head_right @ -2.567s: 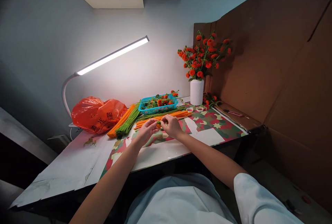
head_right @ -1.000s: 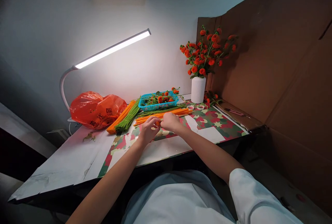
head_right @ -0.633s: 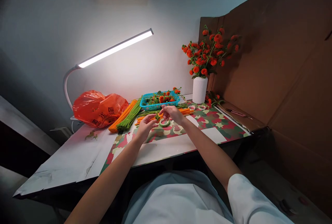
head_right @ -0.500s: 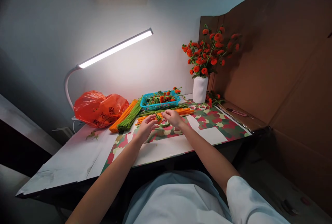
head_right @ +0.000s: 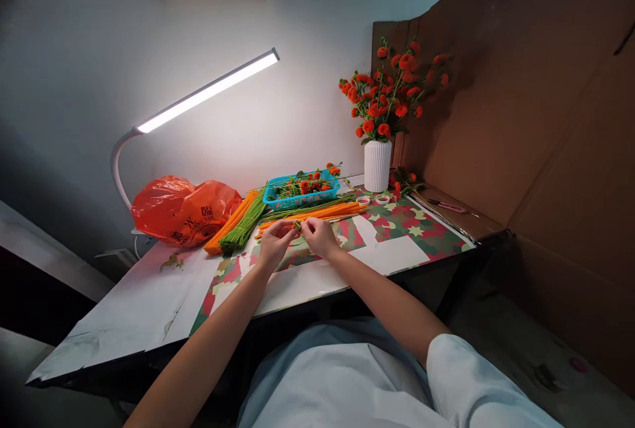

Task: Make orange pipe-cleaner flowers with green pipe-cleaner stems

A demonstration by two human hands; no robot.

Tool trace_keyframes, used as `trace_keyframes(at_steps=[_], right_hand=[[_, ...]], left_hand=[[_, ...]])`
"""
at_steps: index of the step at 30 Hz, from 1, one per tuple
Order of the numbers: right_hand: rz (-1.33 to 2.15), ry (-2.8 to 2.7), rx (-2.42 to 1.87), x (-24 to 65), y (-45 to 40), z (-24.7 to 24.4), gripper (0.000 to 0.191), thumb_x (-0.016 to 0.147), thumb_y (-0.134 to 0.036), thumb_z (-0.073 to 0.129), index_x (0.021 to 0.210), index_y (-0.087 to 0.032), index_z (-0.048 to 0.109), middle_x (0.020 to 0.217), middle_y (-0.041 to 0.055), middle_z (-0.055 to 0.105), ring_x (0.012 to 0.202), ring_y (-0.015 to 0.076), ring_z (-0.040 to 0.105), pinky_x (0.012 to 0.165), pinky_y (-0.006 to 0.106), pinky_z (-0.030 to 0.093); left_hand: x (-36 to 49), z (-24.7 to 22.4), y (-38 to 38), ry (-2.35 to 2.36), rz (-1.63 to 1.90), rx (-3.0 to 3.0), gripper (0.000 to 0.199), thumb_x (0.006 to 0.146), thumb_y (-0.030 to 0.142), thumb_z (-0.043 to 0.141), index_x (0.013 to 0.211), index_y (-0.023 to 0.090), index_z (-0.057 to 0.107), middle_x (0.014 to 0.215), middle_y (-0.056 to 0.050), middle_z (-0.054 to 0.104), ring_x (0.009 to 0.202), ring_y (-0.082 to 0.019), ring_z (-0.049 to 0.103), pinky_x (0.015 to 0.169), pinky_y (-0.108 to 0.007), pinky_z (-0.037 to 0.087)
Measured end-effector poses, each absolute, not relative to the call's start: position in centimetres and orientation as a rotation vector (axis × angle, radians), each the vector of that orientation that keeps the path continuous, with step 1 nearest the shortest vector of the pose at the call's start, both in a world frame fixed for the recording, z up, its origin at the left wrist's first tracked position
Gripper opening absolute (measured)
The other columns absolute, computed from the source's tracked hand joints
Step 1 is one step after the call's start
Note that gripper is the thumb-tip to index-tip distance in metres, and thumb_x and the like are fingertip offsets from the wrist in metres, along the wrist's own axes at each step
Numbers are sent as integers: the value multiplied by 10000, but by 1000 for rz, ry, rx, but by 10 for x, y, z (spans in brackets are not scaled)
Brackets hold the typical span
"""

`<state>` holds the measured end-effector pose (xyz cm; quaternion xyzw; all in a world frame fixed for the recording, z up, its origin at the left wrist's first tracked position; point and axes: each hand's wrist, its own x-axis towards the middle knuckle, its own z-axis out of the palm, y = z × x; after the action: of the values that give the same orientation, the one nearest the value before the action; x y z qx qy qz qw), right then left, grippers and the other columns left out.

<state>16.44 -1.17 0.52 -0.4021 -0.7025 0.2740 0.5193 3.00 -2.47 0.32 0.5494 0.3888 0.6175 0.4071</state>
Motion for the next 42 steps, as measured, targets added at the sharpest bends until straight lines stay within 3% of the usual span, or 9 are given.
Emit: trace_keyframes(at_steps=[3,6,11,17,26,34,42], right_hand=[[738,-1566,-988,157,-13,1,338,825,-412,409,554,-213,381,514,-33,400,499,110,379,499,238,300],[741,-1594,-987,157,-16,1,346,860,-410,372,577,-212,390,532,-26,435,516,116,415,522,237,320],[359,-1905,-1109,168,-20,6,277,876,-320,406,628,-207,451,566,-4,500,551,144,459,539,258,265],[44,-2080,-1204,174,-21,11,120,863,-243,470,839,-189,574,741,32,638,657,159,538,579,261,255],[10,-2089,-1100,174,-17,5,210,848,-186,460,657,-181,548,648,5,596,584,124,473,562,255,234],[-53,-2060,-1053,172,-15,2,205,835,-168,477,643,-177,549,624,8,574,580,124,461,577,254,239],[-84,-2039,-1090,169,-16,0,209,851,-184,471,657,-177,549,635,8,588,582,125,481,580,263,243]], left_hand=[[33,7,-28,958,1627,1381,243,591,310,789,771,176,697,873,-39,710,737,-154,656,717,-296,541],[33,10,-30,990,1654,1371,227,621,313,768,786,174,698,811,-30,703,701,-148,651,705,-300,545],[29,9,-28,1041,1631,1383,217,623,313,768,762,163,694,780,-34,701,695,-148,646,685,-287,541],[24,6,-25,1134,1577,1543,168,656,289,725,753,160,681,715,-28,693,616,-136,624,607,-258,507],[19,4,-22,1232,1473,1800,164,689,325,687,723,178,622,706,-21,666,623,-147,622,608,-267,500],[20,5,-22,1242,1421,1835,200,727,359,656,708,182,566,672,-4,621,603,-139,602,586,-256,475],[25,10,-30,1320,1421,1973,115,778,294,586,772,201,519,747,-11,637,622,-144,631,567,-244,466]])
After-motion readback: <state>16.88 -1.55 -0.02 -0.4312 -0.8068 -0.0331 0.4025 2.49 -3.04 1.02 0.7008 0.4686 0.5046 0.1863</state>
